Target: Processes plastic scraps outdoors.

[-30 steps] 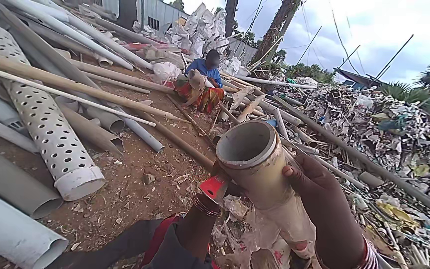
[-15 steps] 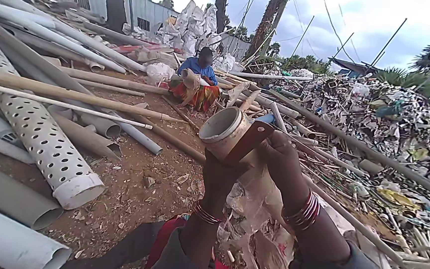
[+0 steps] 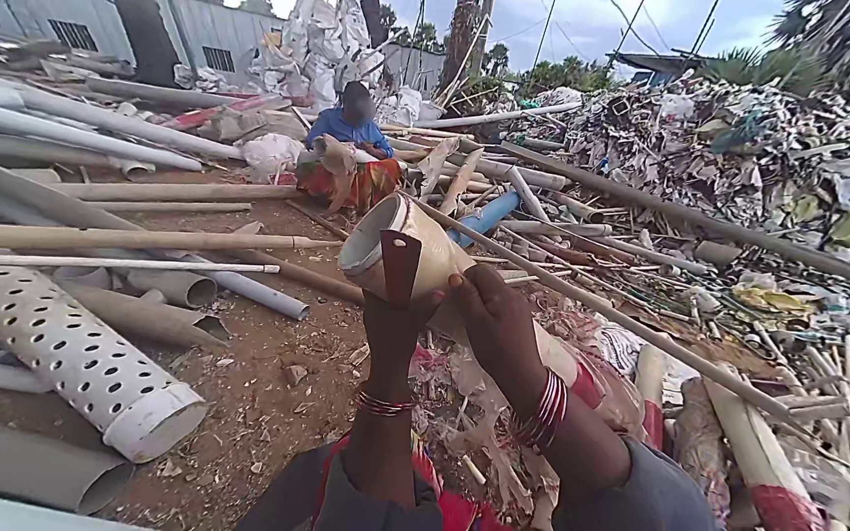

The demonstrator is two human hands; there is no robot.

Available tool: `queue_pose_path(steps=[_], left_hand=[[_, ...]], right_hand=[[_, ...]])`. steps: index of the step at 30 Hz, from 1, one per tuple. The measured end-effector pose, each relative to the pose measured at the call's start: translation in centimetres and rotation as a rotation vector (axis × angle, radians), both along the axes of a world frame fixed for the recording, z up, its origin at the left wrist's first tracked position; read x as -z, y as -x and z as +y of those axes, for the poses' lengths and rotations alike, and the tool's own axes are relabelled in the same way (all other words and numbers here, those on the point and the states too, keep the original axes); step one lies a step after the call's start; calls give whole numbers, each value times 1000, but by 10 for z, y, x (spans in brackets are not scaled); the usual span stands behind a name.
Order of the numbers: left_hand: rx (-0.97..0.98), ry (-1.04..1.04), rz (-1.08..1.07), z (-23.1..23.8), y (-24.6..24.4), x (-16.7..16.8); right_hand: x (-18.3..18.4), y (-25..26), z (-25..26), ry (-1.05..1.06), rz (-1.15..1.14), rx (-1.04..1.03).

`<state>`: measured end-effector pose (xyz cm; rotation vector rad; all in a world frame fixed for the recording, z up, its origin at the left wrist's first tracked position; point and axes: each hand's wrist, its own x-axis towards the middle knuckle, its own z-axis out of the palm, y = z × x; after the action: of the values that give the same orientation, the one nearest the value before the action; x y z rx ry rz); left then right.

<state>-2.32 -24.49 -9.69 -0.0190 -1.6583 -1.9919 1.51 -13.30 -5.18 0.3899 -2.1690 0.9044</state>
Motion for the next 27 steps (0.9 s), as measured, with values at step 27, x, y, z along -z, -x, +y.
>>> queue_pose_path(steps=[27], left_hand=[[73,-100,252,10,7,6]], right_hand=[[206,-78,187,-323,-1299,249]])
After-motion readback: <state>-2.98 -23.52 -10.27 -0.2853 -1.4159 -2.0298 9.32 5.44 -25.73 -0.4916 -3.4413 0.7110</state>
